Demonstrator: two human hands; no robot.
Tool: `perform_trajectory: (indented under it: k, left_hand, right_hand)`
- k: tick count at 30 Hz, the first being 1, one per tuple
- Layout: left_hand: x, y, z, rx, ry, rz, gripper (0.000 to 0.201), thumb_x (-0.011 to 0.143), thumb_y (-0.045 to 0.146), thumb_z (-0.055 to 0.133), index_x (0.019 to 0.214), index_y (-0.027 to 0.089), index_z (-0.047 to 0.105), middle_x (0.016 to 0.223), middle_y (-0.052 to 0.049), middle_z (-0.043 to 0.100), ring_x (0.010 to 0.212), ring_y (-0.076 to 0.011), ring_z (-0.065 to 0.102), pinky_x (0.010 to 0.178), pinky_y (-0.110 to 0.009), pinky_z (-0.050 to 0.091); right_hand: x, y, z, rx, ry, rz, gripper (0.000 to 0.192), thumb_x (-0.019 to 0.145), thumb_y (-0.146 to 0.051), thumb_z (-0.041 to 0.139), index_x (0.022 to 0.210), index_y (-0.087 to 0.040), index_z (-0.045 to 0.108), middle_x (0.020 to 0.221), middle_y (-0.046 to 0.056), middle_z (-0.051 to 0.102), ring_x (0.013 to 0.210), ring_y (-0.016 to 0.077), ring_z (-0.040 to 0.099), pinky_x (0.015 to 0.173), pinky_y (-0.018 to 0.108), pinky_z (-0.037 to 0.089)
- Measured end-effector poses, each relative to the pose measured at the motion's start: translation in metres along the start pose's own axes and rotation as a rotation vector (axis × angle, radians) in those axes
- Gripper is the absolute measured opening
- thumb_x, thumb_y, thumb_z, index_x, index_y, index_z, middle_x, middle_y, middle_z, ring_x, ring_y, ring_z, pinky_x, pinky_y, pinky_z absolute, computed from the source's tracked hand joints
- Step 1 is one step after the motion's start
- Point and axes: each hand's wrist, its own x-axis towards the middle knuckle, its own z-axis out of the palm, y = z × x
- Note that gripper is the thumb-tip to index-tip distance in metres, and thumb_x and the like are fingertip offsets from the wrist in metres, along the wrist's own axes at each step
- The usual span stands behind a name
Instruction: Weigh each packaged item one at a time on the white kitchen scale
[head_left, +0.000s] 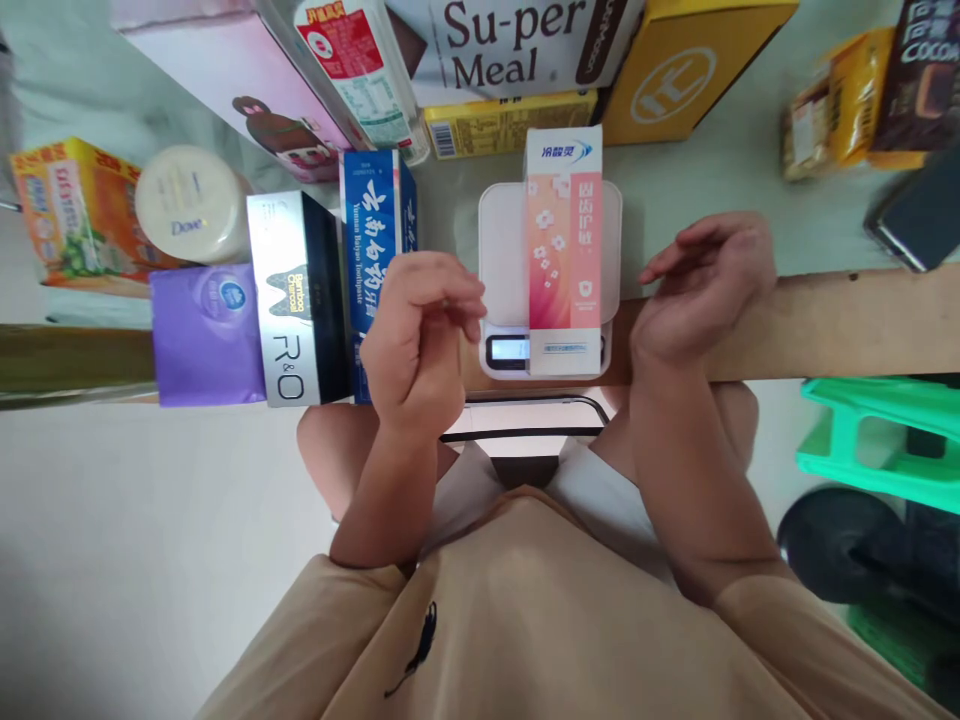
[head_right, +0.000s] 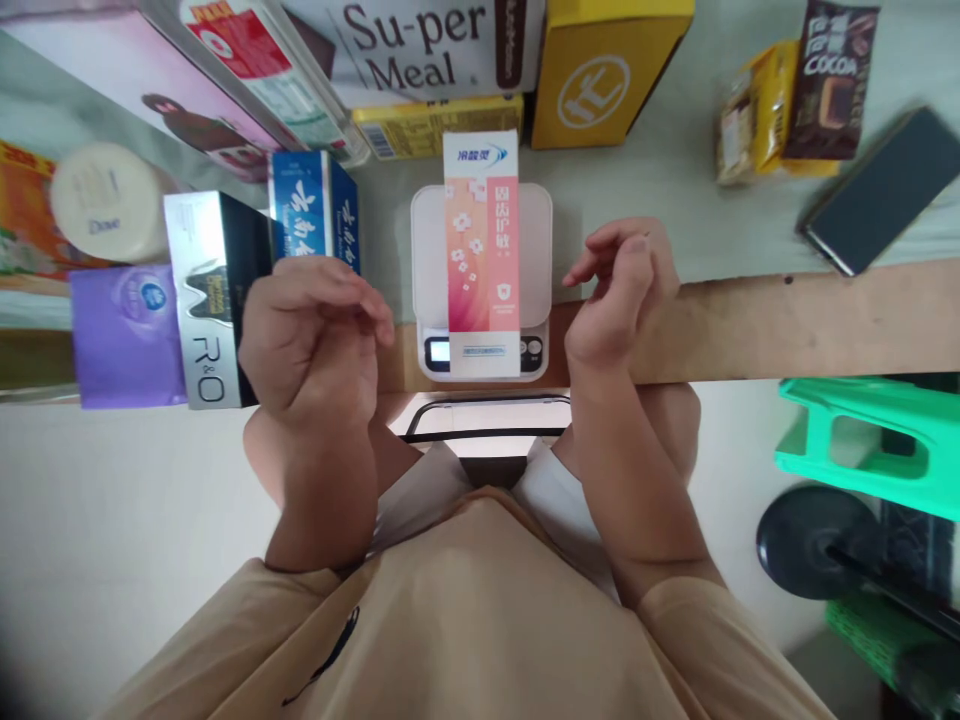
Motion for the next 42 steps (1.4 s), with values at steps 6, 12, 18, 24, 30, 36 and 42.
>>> perform_trajectory:
  k: [6,12,18,24,30,36,42]
  left_hand:
    - [-0.01,-0.006,0.004,-0.119,-0.136,-0.004,0.019,0.105,0.034,0.062,0.092,0.032,0.076,0.063,0.001,0.059,0.054,-0.0169,0.053,0.053,-0.037,0.045]
    - [-0.007,-0.014,0.006,0.064,-0.145,0.008,0.04,0.112,0.051,0.042,0.125,0.035,0.076,0.133,-0.002,0.071,0.13,-0.0229,0.066,0.115,-0.046,0.05]
    - [-0.018,-0.024,0.006,0.073,-0.244,-0.275,0.055,0.107,0.069,0.038,0.154,0.044,0.054,0.171,0.004,0.043,0.168,-0.0307,0.031,0.137,-0.048,0.031]
    - [-0.022,-0.011,0.018,-0.014,-0.319,-0.4,0.063,0.105,0.072,0.038,0.161,0.044,0.044,0.181,0.004,0.032,0.175,-0.0315,0.016,0.144,-0.053,0.019]
    - [-0.019,-0.013,0.033,-0.141,-0.272,-0.374,0.056,0.106,0.069,0.041,0.157,0.048,0.049,0.173,0.01,0.044,0.171,-0.0296,0.031,0.144,-0.055,0.025]
    - [-0.022,-0.011,0.047,-0.188,-0.186,-0.431,0.063,0.101,0.075,0.049,0.154,0.042,0.051,0.173,0.004,0.044,0.171,-0.0302,0.029,0.144,-0.052,0.025]
    - [-0.023,-0.011,0.048,-0.136,-0.224,-0.429,0.068,0.1,0.08,0.041,0.157,0.042,0.048,0.176,0.003,0.039,0.172,-0.0303,0.025,0.144,-0.052,0.024]
  right_hand:
    - [-0.005,-0.008,0.006,-0.1,-0.084,-0.033,0.032,0.104,-0.042,0.036,0.087,-0.021,0.053,0.078,0.0,0.048,0.065,0.0101,0.053,0.066,0.029,0.044]
    - [-0.007,-0.008,0.005,-0.117,-0.111,-0.031,0.032,0.105,-0.042,0.033,0.089,-0.022,0.052,0.08,0.001,0.049,0.067,0.0125,0.051,0.067,0.031,0.044]
    - [-0.004,-0.006,0.0,-0.217,-0.348,0.062,0.022,0.101,-0.043,0.05,0.096,-0.025,0.06,0.091,0.004,0.061,0.089,0.0189,0.062,0.089,0.039,0.052]
    - [-0.002,-0.005,-0.007,-0.447,-0.467,-0.007,0.031,0.107,-0.047,0.041,0.109,-0.028,0.066,0.117,0.007,0.07,0.115,0.0247,0.064,0.108,0.05,0.051]
    - [-0.002,-0.006,-0.005,-0.399,-0.487,-0.068,0.033,0.104,-0.042,0.044,0.105,-0.027,0.073,0.111,0.003,0.078,0.113,0.0219,0.071,0.107,0.047,0.056]
    - [-0.007,-0.005,-0.011,-0.434,-0.545,-0.032,0.041,0.108,-0.045,0.037,0.115,-0.028,0.074,0.124,0.005,0.076,0.13,0.0225,0.067,0.123,0.049,0.052]
    - [-0.013,-0.009,-0.018,-0.453,-0.603,0.058,0.049,0.107,-0.056,0.037,0.134,-0.032,0.07,0.145,0.001,0.07,0.157,0.027,0.049,0.14,0.062,0.03]
